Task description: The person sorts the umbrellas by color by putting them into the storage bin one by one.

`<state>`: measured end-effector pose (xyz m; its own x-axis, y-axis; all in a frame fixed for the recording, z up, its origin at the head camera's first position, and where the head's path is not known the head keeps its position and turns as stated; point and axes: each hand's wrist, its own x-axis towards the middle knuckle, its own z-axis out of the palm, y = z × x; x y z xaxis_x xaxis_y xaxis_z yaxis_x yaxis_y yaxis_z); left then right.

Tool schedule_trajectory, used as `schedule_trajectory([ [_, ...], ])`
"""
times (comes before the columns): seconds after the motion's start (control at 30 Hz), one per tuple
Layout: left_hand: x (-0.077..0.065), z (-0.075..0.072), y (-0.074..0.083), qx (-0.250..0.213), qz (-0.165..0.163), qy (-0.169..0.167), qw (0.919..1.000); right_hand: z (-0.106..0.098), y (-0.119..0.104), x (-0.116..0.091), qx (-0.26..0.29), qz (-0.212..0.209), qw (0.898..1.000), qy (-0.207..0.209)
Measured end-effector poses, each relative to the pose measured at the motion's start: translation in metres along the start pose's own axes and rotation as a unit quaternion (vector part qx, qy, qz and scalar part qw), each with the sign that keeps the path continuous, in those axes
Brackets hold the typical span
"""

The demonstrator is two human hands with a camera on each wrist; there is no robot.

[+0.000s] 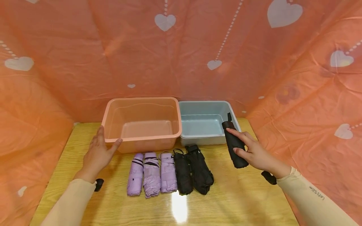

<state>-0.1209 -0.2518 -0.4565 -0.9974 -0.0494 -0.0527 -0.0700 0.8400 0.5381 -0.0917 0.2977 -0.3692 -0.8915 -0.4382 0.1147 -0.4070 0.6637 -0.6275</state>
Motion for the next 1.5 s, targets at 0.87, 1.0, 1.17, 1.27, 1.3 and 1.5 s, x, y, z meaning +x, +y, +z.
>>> schedule_trajectory([
  [0.87,-0.006,0.007,0.003,0.004,-0.001,0.02,0.9998,-0.016,0.004,0.134,0.094,0.039,0.987,-0.125],
  [1.0,-0.008,0.007,0.004,0.003,0.002,0.024,0.9997,-0.007,0.012,0.15,0.089,0.072,0.984,-0.135],
  [1.17,-0.01,0.006,0.004,0.005,0.004,0.029,0.9996,0.003,0.017,0.167,0.065,0.111,0.98,-0.15],
  [1.27,-0.011,0.006,0.003,0.006,0.003,0.028,0.9996,0.009,0.021,0.172,0.072,0.134,0.974,-0.165],
  [1.3,-0.011,0.007,0.003,0.006,0.002,0.027,0.9996,0.011,0.023,0.174,0.075,0.142,0.972,-0.17],
  [1.5,-0.014,0.007,0.005,0.007,0.005,0.028,0.9996,0.024,0.037,0.18,0.078,0.164,0.962,-0.203],
])
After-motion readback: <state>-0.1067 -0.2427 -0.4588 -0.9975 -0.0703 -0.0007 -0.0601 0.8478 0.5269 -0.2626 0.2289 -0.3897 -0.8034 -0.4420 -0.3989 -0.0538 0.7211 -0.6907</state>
